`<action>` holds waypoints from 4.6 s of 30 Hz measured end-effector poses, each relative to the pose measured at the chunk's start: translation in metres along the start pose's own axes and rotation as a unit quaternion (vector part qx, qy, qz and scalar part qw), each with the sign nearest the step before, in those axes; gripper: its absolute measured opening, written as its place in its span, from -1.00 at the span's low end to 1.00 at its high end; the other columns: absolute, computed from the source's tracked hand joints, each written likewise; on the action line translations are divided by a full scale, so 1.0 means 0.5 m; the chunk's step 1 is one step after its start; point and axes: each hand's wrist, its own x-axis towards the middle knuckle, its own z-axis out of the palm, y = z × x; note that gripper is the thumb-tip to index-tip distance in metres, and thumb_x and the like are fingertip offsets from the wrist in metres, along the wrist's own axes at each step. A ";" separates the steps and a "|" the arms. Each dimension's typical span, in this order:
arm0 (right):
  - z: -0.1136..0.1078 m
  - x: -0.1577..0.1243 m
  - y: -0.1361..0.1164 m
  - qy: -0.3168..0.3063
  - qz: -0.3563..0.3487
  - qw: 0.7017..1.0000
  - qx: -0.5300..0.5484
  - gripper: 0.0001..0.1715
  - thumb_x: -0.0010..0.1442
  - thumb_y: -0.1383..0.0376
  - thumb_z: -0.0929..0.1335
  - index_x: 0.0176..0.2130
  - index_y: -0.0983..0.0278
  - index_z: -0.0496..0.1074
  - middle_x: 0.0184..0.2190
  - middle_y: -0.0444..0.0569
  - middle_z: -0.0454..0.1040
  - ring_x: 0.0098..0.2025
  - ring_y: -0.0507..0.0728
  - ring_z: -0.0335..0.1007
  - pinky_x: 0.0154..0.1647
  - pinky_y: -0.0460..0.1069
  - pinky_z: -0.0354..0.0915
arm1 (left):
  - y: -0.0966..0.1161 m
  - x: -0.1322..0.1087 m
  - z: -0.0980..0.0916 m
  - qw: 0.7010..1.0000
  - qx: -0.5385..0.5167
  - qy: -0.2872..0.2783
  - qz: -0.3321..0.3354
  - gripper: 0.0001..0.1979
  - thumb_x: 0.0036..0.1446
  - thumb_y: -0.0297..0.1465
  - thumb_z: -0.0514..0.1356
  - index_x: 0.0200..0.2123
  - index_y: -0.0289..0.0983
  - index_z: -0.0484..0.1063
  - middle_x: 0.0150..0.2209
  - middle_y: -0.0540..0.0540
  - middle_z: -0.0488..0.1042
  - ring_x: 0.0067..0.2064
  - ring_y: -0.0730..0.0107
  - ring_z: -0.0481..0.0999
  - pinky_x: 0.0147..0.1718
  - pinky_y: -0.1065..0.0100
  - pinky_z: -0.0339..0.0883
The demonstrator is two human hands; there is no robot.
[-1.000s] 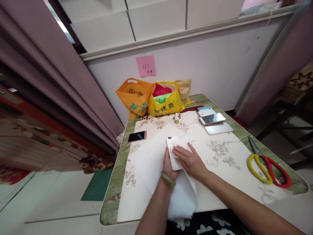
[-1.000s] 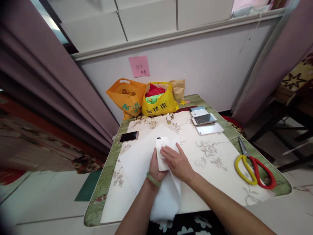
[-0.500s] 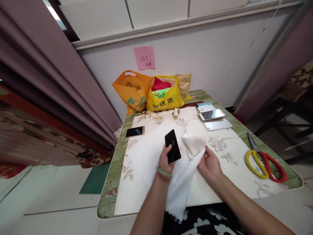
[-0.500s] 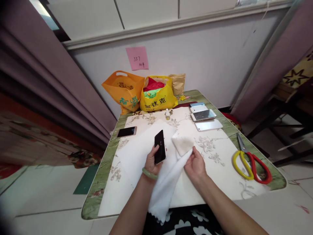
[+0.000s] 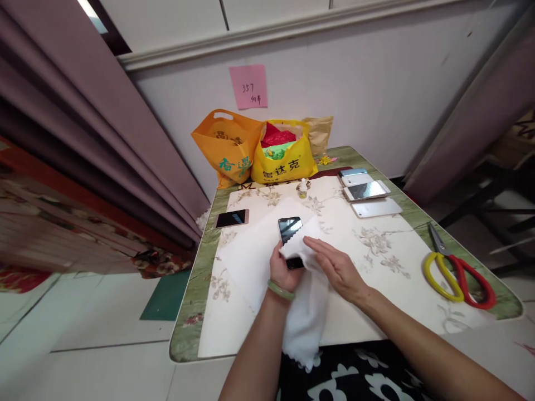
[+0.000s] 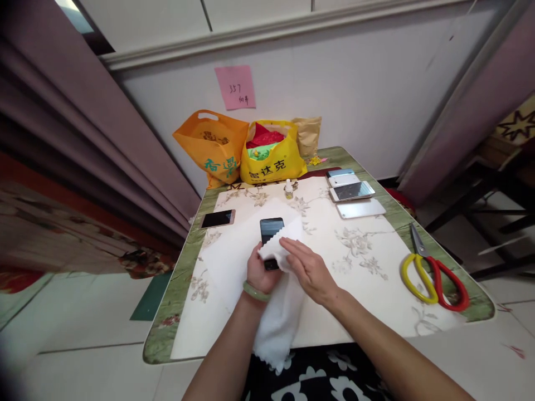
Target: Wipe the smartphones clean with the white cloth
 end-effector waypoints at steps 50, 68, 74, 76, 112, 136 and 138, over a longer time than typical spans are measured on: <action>0.061 0.079 0.059 -0.046 0.036 0.924 -0.377 -0.23 0.37 -0.03 0.04 0.39 0.22 -0.30 0.38 0.07 -0.12 0.38 0.26 -0.16 0.28 0.46 -0.44 | -0.019 -0.005 0.009 0.998 0.045 0.031 -0.010 -0.64 0.26 -0.23 0.05 -0.02 -0.29 0.47 -0.01 -0.17 0.53 0.07 0.26 0.48 0.08 0.27 0.33; 0.047 0.068 0.058 -0.052 0.041 0.922 -0.382 -0.22 0.37 -0.03 0.05 0.38 0.22 -0.34 0.38 0.08 -0.11 0.38 0.26 -0.16 0.27 0.48 -0.44 | -0.018 -0.005 0.011 0.997 0.057 0.043 -0.001 -0.67 0.25 -0.27 0.08 -0.06 -0.33 0.49 -0.10 -0.18 0.57 -0.05 0.31 0.55 0.04 0.33 0.36; 0.045 -0.054 0.028 -0.133 -0.104 0.915 -0.367 -0.10 0.31 -0.10 0.15 0.38 0.21 -0.32 0.35 0.08 -0.02 0.37 0.31 -0.13 0.27 0.46 -0.59 | -0.010 -0.006 0.008 0.996 0.056 0.073 -0.023 -0.65 0.21 -0.21 0.12 -0.18 -0.37 0.52 -0.27 -0.16 0.61 -0.18 0.31 0.60 0.00 0.30 0.40; 0.049 -0.045 0.019 -0.152 -0.141 0.911 -0.356 -0.09 0.29 -0.13 0.15 0.38 0.20 -0.31 0.35 0.06 0.01 0.37 0.32 -0.14 0.27 0.46 -0.60 | -0.012 -0.009 0.010 0.993 0.082 0.066 -0.048 -0.60 0.20 -0.17 0.12 -0.17 -0.40 0.51 -0.24 -0.22 0.60 -0.11 0.23 0.58 0.02 0.26 0.39; 0.052 -0.015 0.053 -0.024 0.005 0.922 -0.387 -0.30 0.39 0.10 0.08 0.39 0.23 -0.24 0.36 0.04 -0.04 0.38 0.26 -0.15 0.28 0.46 -0.52 | -0.021 -0.007 0.010 0.996 0.070 0.049 -0.017 -0.61 0.29 -0.21 0.03 -0.09 -0.35 0.51 -0.11 -0.16 0.59 -0.05 0.33 0.55 0.08 0.34 0.32; -0.088 -0.064 0.046 0.280 0.404 0.806 0.331 -0.58 0.08 -0.01 0.37 -0.17 0.20 0.41 -0.39 -0.12 0.48 -0.43 0.06 0.39 -0.46 -0.06 0.35 | -0.010 0.000 0.032 0.988 0.114 0.097 0.035 -0.62 0.26 -0.22 0.06 -0.01 -0.32 0.44 -0.14 -0.22 0.58 -0.13 0.15 0.58 -0.03 -0.01 0.42; -0.096 -0.060 0.048 0.267 0.419 0.803 0.330 -0.53 0.00 -0.02 0.45 -0.21 0.25 0.46 -0.40 -0.10 0.49 -0.45 0.05 0.38 -0.50 -0.09 0.32 | -0.010 -0.014 0.041 0.990 0.113 0.084 0.013 -0.62 0.26 -0.21 0.06 0.00 -0.30 0.44 -0.10 -0.20 0.56 -0.08 0.08 0.56 -0.01 -0.12 0.39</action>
